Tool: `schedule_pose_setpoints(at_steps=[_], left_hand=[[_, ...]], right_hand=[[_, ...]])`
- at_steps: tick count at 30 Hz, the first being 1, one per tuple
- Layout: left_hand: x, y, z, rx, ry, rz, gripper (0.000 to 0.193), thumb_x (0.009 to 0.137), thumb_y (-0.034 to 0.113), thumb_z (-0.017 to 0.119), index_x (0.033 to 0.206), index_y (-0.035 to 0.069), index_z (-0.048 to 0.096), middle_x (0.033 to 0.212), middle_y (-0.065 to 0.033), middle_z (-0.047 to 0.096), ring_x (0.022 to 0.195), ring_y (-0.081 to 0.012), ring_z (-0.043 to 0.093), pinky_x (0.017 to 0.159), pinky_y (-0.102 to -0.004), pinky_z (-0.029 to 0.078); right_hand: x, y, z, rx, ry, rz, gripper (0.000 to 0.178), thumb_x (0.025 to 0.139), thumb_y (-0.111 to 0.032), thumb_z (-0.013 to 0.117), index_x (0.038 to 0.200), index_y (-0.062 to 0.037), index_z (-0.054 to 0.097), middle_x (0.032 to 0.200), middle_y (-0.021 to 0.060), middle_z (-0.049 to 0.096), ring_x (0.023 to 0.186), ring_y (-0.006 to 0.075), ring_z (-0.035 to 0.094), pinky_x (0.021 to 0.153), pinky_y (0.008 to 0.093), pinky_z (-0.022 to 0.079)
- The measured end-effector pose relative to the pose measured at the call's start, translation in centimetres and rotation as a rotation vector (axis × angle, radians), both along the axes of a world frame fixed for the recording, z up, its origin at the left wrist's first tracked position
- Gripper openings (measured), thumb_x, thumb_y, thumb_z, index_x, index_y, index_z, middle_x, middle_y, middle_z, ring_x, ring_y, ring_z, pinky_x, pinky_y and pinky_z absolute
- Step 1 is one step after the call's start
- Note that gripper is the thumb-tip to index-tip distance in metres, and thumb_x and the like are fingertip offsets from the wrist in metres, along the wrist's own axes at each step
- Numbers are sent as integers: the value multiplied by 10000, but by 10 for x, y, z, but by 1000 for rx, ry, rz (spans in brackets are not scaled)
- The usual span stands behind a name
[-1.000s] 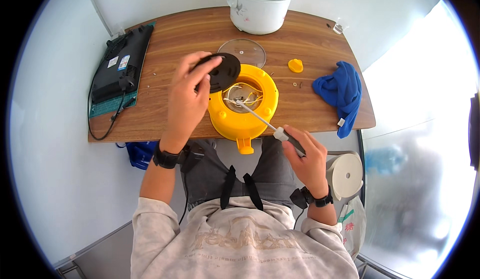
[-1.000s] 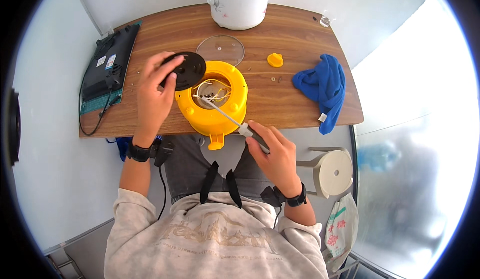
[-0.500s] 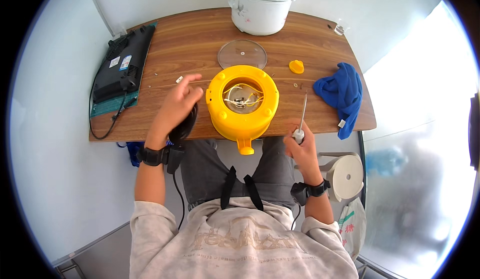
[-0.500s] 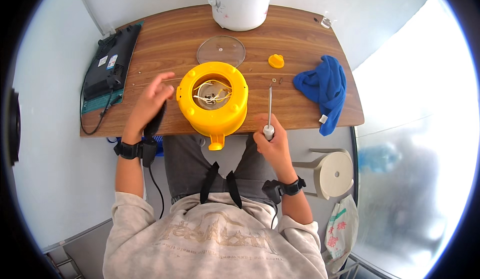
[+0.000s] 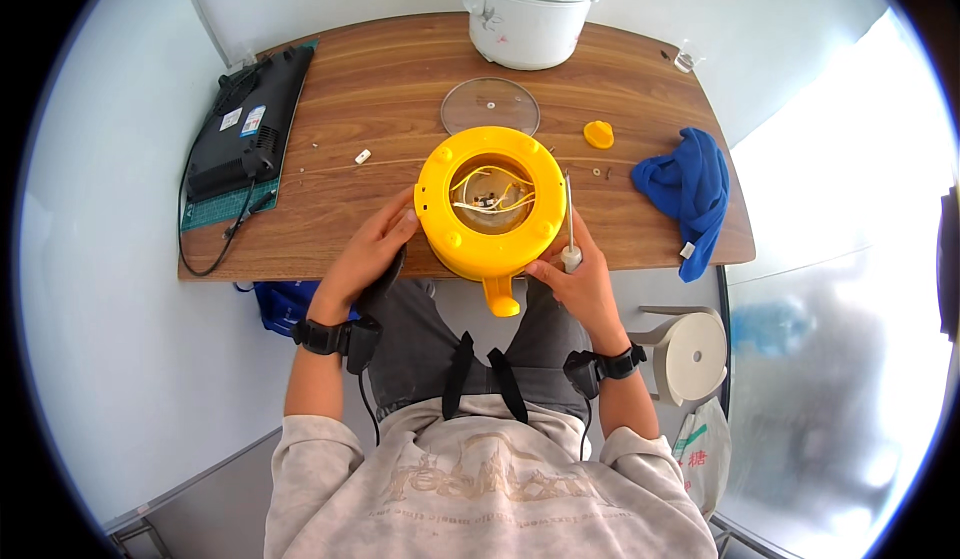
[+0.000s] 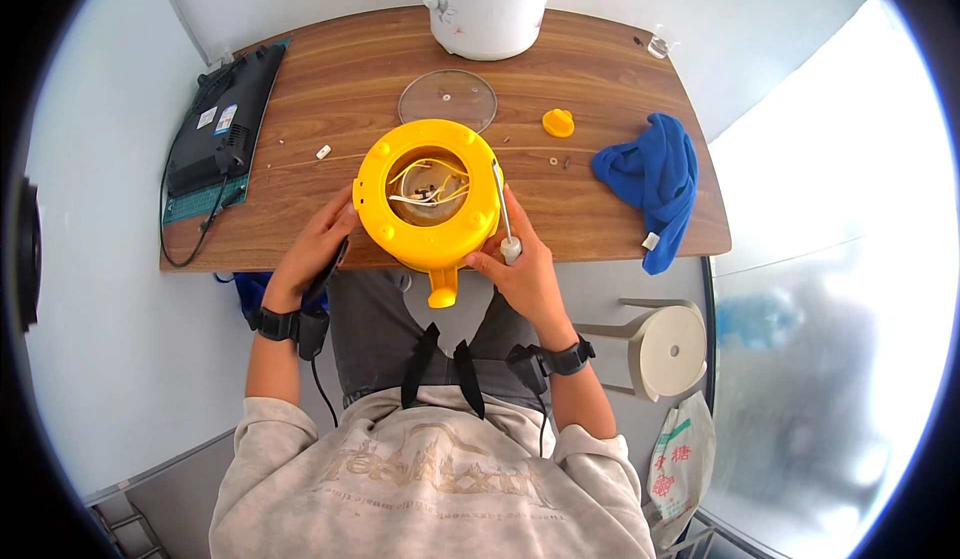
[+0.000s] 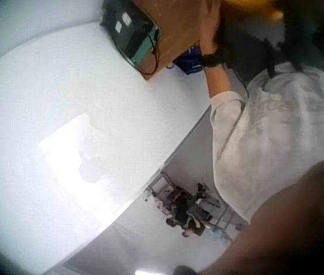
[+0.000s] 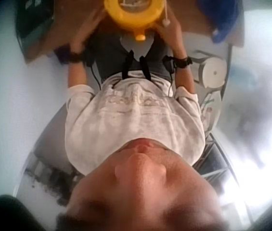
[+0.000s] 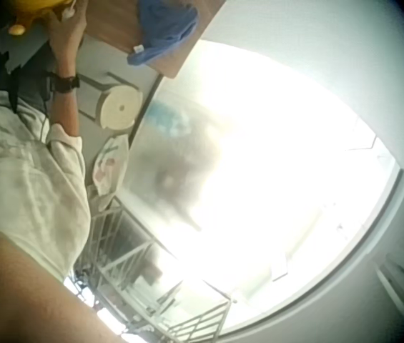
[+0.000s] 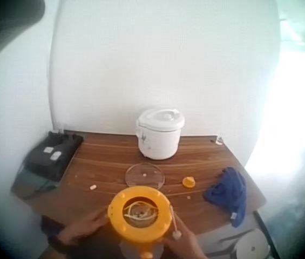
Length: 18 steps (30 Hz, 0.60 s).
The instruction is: The person uses a screwdriver to remove screws from a glass lid and then from the base of a yellow electric kettle. The lid is set aside, and the kettle base is opened to reveal internal wiring.
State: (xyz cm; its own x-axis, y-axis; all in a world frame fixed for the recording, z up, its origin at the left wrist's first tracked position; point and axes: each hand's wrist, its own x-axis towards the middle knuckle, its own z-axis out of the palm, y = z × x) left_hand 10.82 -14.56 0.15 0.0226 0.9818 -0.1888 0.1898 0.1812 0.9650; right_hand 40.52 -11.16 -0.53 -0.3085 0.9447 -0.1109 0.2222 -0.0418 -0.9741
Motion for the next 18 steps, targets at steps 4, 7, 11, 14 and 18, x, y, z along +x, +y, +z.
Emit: schedule_pose_setpoints(at_steps=[4, 7, 11, 14, 18], left_hand=[[0, -4, 2, 70, -4, 14, 587, 1052, 297, 561, 1562, 78, 369, 1521, -118, 496, 1407, -229, 457, 1147, -341, 365], [0, -6, 7, 69, 1, 33, 599, 1033, 247, 596, 1557, 63, 371, 1536, -125, 478, 1433, -236, 434, 1164, -344, 346], [-3, -9, 8, 89, 20, 22, 606, 1022, 219, 609, 1555, 55, 372, 1539, -131, 474, 1441, -238, 427, 1168, -343, 341], [-5, -13, 3, 145, 72, 39, 557, 1023, 306, 611, 1534, 152, 450, 1499, -130, 522, 1389, -253, 493, 1123, -410, 419], [-8, -18, 3, 160, 9, 57, 552, 1027, 283, 606, 1534, 136, 447, 1491, -124, 529, 1386, -246, 493, 1124, -389, 411]], right_hand=[[0, -2, 2, 15, 38, 0, 941, 828, 16, 804, 1605, -139, 297, 926, 63, 705, 882, 132, 688, 836, 289, 560], [1, -1, -10, 65, 184, 18, 936, 826, 25, 800, 1602, -138, 302, 988, 85, 727, 913, 147, 710, 847, 302, 567], [-1, -8, 3, 111, 61, -6, 939, 822, 8, 809, 1600, -134, 303, 1046, 108, 740, 950, 154, 720, 865, 322, 571], [-2, -9, 7, 148, -34, -4, 940, 820, -5, 815, 1597, -132, 302, 1056, 117, 746, 967, 164, 727, 876, 329, 573], [-6, -9, 4, 163, 4, 17, 933, 822, -2, 811, 1595, -133, 305, 1043, 117, 751, 971, 177, 732, 889, 331, 567]])
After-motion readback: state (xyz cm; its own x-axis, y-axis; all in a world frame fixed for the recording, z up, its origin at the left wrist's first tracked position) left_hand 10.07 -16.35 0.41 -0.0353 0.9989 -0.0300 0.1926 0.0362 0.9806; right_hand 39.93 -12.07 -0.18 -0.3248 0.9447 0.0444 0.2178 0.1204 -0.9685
